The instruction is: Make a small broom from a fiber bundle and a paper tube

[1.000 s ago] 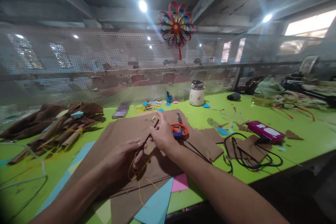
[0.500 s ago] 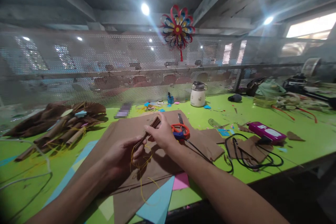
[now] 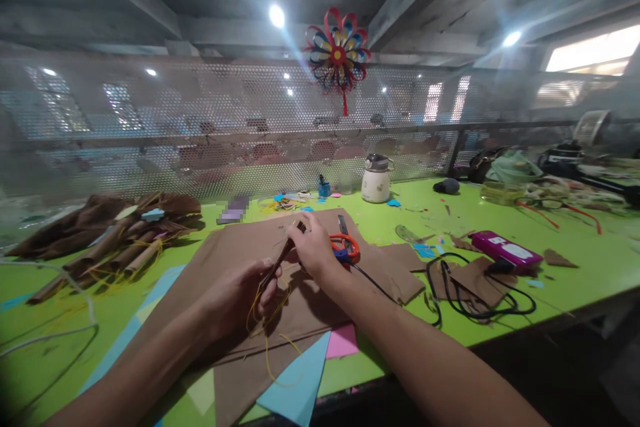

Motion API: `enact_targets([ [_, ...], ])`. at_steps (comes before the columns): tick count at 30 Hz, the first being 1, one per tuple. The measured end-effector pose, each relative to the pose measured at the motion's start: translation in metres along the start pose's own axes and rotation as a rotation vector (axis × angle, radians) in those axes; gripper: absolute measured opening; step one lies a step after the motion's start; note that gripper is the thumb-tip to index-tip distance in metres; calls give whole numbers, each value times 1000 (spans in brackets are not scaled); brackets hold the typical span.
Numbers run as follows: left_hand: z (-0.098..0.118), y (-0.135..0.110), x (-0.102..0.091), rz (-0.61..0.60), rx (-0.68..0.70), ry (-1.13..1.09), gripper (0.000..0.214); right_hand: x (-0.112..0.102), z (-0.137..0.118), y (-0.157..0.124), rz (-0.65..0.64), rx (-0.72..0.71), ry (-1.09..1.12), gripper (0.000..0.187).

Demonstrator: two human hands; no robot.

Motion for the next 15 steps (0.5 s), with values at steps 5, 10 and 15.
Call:
enact_targets([
  [5, 0, 3, -5, -35, -3, -65, 23, -7, -3, 4, -5, 62, 46, 24],
  [10, -3, 4, -6, -38, -2, -30, 24, -14, -5, 11, -27, 52, 100, 21],
  [15, -3, 1, -1, -53, -28, 26, 28, -8, -6, 10, -86, 18, 111, 27],
])
Point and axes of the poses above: each hand's wrist, its own y-axis towards the middle knuckle, its own x-axis out of the palm, z = x × y, the point moved 10 cm from there along y, towards the middle knuckle, and after that the axes turned 2 degrees about y, right-handed, at the moved point
